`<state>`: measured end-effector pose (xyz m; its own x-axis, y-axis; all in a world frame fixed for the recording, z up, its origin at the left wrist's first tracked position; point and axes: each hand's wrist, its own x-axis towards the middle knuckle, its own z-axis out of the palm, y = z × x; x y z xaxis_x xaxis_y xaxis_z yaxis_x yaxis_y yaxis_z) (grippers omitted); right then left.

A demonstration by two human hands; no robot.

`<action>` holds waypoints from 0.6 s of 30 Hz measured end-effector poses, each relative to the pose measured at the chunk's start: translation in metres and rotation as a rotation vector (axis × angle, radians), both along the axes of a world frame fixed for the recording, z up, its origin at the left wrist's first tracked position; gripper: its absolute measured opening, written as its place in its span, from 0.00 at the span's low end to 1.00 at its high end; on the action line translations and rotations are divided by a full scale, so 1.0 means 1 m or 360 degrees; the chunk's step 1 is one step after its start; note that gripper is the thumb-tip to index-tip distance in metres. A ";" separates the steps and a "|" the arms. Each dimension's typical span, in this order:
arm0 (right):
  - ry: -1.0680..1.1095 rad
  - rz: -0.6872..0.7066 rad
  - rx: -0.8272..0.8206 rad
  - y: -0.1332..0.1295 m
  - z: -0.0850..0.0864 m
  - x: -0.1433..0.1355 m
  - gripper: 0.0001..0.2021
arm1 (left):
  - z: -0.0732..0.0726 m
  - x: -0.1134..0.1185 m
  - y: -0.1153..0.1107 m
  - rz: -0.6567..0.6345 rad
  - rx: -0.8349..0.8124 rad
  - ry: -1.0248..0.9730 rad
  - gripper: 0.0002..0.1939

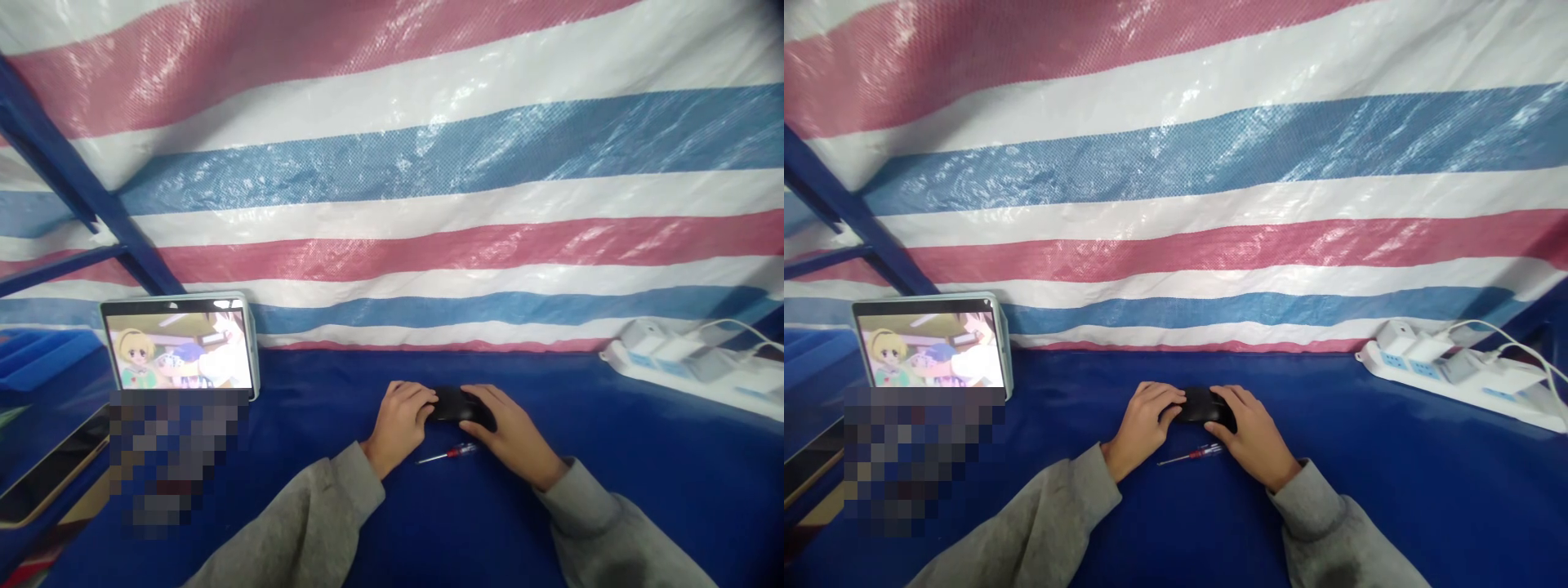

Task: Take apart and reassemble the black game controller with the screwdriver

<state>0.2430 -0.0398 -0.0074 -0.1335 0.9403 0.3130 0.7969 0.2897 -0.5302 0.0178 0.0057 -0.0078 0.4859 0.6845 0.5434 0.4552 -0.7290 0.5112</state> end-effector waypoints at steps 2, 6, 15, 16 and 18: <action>0.0006 0.0005 -0.0009 0.000 0.001 0.000 0.22 | 0.000 0.000 0.000 -0.0003 -0.0016 0.0017 0.10; 0.0020 0.0013 -0.0026 -0.001 0.004 -0.001 0.22 | 0.002 0.000 -0.001 -0.0042 -0.0040 0.0028 0.12; 0.0034 0.0001 -0.0032 -0.002 0.005 -0.003 0.21 | 0.009 0.000 -0.003 -0.0072 -0.0119 0.0122 0.12; 0.0034 0.0003 -0.0026 -0.002 0.004 -0.003 0.22 | 0.009 0.000 -0.004 -0.0068 -0.0126 0.0149 0.13; 0.0034 0.0007 -0.0021 -0.002 0.003 -0.003 0.22 | 0.010 0.000 -0.004 -0.0053 -0.0146 0.0210 0.17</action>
<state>0.2401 -0.0415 -0.0043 -0.1312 0.9439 0.3032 0.7840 0.2860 -0.5510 0.0178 0.0017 0.0017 0.5723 0.7105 0.4095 0.4990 -0.6980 0.5137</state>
